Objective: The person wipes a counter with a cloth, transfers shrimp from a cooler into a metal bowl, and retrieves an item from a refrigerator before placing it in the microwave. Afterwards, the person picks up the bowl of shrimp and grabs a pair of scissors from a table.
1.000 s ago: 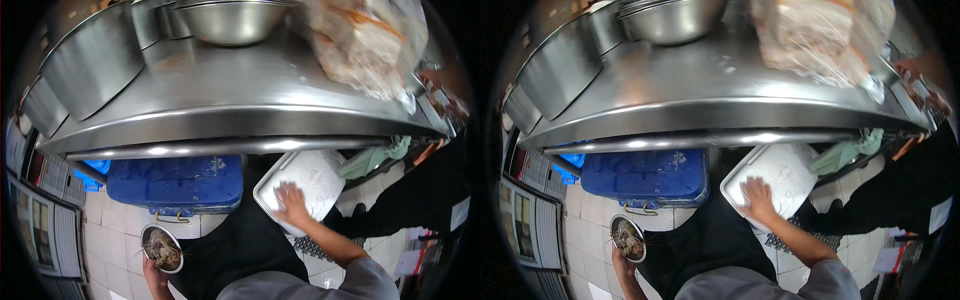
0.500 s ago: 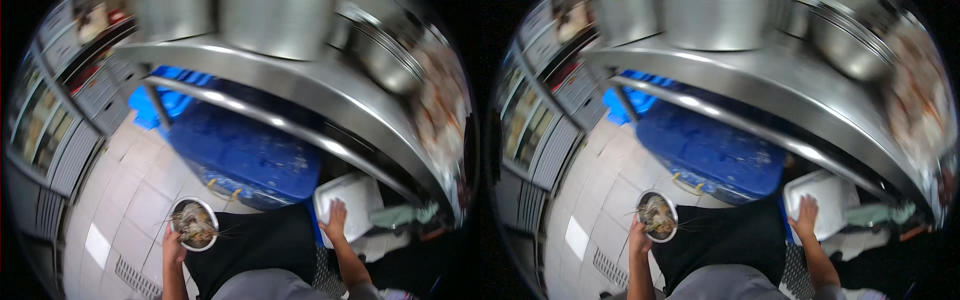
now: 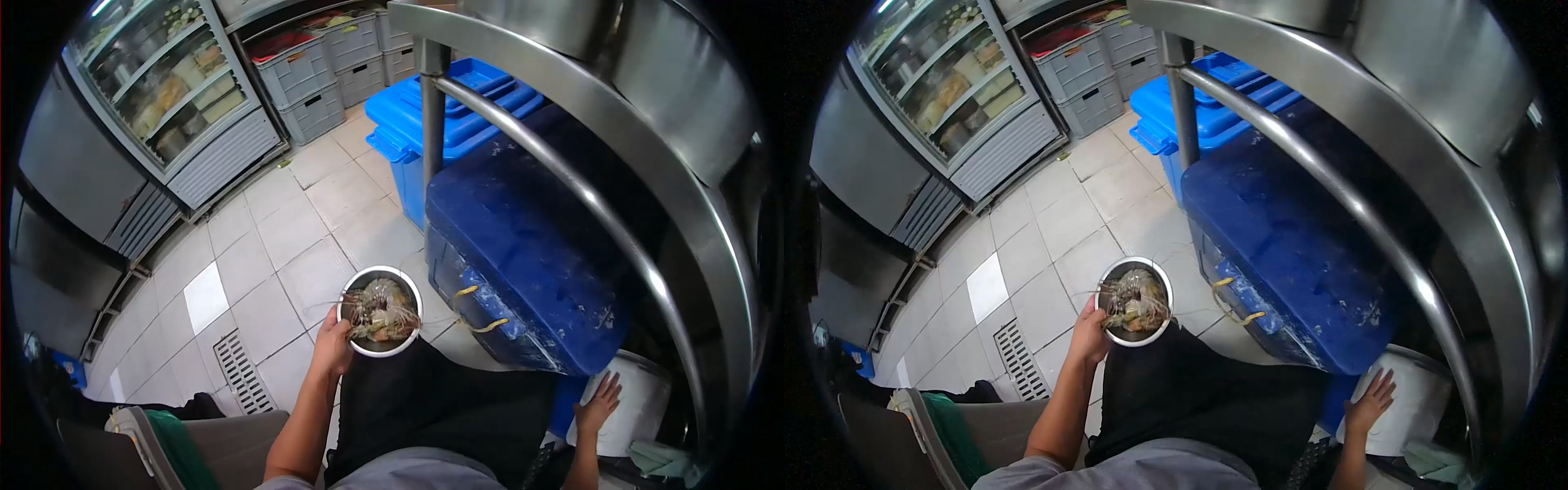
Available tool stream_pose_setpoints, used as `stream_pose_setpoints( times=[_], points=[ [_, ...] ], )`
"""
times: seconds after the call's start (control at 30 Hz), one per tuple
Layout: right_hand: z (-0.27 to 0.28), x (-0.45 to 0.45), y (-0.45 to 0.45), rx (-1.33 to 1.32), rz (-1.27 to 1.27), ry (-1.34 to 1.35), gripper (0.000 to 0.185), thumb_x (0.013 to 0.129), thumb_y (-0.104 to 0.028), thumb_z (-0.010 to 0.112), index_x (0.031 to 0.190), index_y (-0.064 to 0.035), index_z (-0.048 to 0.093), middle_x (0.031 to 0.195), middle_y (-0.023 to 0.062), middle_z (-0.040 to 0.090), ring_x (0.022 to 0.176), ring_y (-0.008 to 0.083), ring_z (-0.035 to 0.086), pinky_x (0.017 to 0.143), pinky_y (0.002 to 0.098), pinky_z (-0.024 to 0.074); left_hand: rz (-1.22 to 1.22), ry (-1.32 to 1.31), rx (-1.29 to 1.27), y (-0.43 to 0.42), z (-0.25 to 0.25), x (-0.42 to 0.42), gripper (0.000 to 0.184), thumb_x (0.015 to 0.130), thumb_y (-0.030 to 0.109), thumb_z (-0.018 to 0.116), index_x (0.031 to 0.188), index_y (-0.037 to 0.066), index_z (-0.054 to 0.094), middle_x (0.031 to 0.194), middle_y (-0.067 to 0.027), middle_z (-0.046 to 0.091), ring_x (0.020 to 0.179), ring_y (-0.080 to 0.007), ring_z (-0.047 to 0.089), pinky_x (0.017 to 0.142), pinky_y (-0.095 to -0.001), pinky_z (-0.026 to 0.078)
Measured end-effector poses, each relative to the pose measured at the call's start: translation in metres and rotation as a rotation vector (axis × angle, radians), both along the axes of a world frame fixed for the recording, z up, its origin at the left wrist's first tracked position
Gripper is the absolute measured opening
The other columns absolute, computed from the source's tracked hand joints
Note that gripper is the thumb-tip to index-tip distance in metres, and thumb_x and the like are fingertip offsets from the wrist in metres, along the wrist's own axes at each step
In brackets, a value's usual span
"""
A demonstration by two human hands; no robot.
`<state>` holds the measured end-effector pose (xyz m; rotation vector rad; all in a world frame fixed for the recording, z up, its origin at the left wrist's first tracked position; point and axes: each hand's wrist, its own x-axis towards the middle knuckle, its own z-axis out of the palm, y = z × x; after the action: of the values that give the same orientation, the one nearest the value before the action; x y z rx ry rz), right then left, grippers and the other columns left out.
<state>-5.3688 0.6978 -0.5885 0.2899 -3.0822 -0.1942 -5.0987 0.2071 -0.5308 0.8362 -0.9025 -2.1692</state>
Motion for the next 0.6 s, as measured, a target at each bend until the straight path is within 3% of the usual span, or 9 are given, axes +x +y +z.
stream_pose_setpoints(
  times=[0.13, 0.2, 0.23, 0.3, 0.33, 0.4, 0.43, 0.5, 0.6],
  points=[
    [-0.003, -0.037, -0.01, -0.109, -0.033, 0.026, 0.12, 0.05, -0.013, 0.086, 0.148, -0.0146, 0.016, 0.154, 0.0085, 0.012, 0.139, 0.0381, 0.018, 0.111, 0.0547, 0.0184, 0.096, -0.092, -0.12, -0.018, 0.014, -0.007, 0.047, 0.08, -0.007, 0.037, 0.126, 0.001, 0.044, 0.111, -0.0114, 0.058, 0.094, -0.0177, 0.059, 0.081, -0.0306, 0.051],
    [-0.001, -0.043, -0.017, 0.028, -0.133, -0.049, 0.106, 0.063, -0.02, 0.08, 0.148, -0.0124, 0.017, 0.154, 0.0107, 0.013, 0.138, 0.0385, 0.018, 0.11, 0.0553, 0.0185, 0.139, -0.222, -0.152, -0.025, 0.013, -0.003, 0.046, 0.079, -0.006, 0.038, 0.124, 0.001, 0.045, 0.109, -0.0106, 0.058, 0.094, -0.0171, 0.059, 0.081, -0.0307, 0.05],
    [-0.011, -0.044, -0.014, 0.034, -0.106, -0.063, 0.106, 0.063, -0.02, 0.08, 0.148, -0.0124, 0.017, 0.154, 0.0107, 0.013, 0.138, 0.0385, 0.018, 0.11, 0.0553, 0.0185, 0.175, -0.204, -0.154, -0.028, 0.008, -0.004, 0.045, 0.079, -0.006, 0.038, 0.123, 0.002, 0.046, 0.106, -0.0101, 0.059, 0.092, -0.0165, 0.059, 0.081, -0.0301, 0.05],
    [-0.03, -0.048, 0.014, 0.061, -0.015, 0.052, 0.088, 0.078, -0.031, 0.067, 0.147, -0.0096, 0.018, 0.152, 0.0146, 0.017, 0.138, 0.0388, 0.02, 0.108, 0.0556, 0.0205, 0.237, -0.19, -0.119, -0.023, 0.013, -0.009, 0.048, 0.079, -0.006, 0.039, 0.126, 0.003, 0.044, 0.107, -0.0094, 0.06, 0.091, -0.0153, 0.059, 0.08, -0.028, 0.05],
    [-0.04, -0.053, 0.026, 0.072, 0.021, 0.036, 0.088, 0.078, -0.031, 0.067, 0.147, -0.0096, 0.018, 0.152, 0.0146, 0.017, 0.138, 0.0388, 0.02, 0.108, 0.0556, 0.0205, 0.26, -0.196, -0.113, -0.024, 0.015, -0.008, 0.05, 0.079, -0.006, 0.039, 0.128, 0.003, 0.044, 0.108, -0.0093, 0.06, 0.091, -0.0149, 0.059, 0.08, -0.0275, 0.05],
    [-0.073, -0.063, 0.048, 0.041, 0.055, 0.173, 0.075, 0.087, -0.04, 0.054, 0.146, -0.0075, 0.021, 0.151, 0.0175, 0.019, 0.137, 0.0388, 0.02, 0.105, 0.0547, 0.0261, 0.286, -0.219, -0.032, -0.022, 0.014, -0.005, 0.056, 0.079, -0.007, 0.039, 0.134, 0.003, 0.038, 0.116, -0.0104, 0.058, 0.098, -0.0184, 0.059, 0.087, -0.0306, 0.048],
    [-0.086, -0.068, 0.06, 0.048, 0.089, 0.167, 0.075, 0.087, -0.04, 0.054, 0.146, -0.0075, 0.021, 0.151, 0.0175, 0.019, 0.137, 0.0388, 0.02, 0.105, 0.0547, 0.0261, 0.336, -0.186, -0.005, -0.02, 0.02, -0.007, 0.057, 0.078, -0.007, 0.039, 0.134, 0.003, 0.037, 0.116, -0.011, 0.057, 0.099, -0.0187, 0.058, 0.087, -0.0308, 0.048],
    [-0.096, -0.078, 0.074, 0.282, 0.226, 0.32, 0.076, 0.074, -0.035, 0.072, 0.138, -0.0108, 0.037, 0.133, 0.0202, 0.045, 0.123, 0.0335, 0.044, 0.093, 0.0518, 0.0403, 0.402, -0.147, 0.05, -0.014, 0.035, -0.008, 0.056, 0.079, -0.007, 0.039, 0.134, 0.003, 0.037, 0.117, -0.011, 0.057, 0.099, -0.0176, 0.058, 0.087, -0.0291, 0.047],
    [-0.061, -0.075, 0.048, 0.273, 0.277, 0.322, 0.074, 0.075, -0.036, 0.071, 0.137, -0.0111, 0.039, 0.134, 0.0189, 0.045, 0.123, 0.0323, 0.044, 0.096, 0.051, 0.0381, 0.449, -0.161, 0.071, -0.009, 0.055, -0.003, 0.054, 0.081, -0.005, 0.042, 0.134, 0.002, 0.036, 0.116, -0.01, 0.057, 0.098, -0.0153, 0.057, 0.086, -0.027, 0.047]
  ],
)
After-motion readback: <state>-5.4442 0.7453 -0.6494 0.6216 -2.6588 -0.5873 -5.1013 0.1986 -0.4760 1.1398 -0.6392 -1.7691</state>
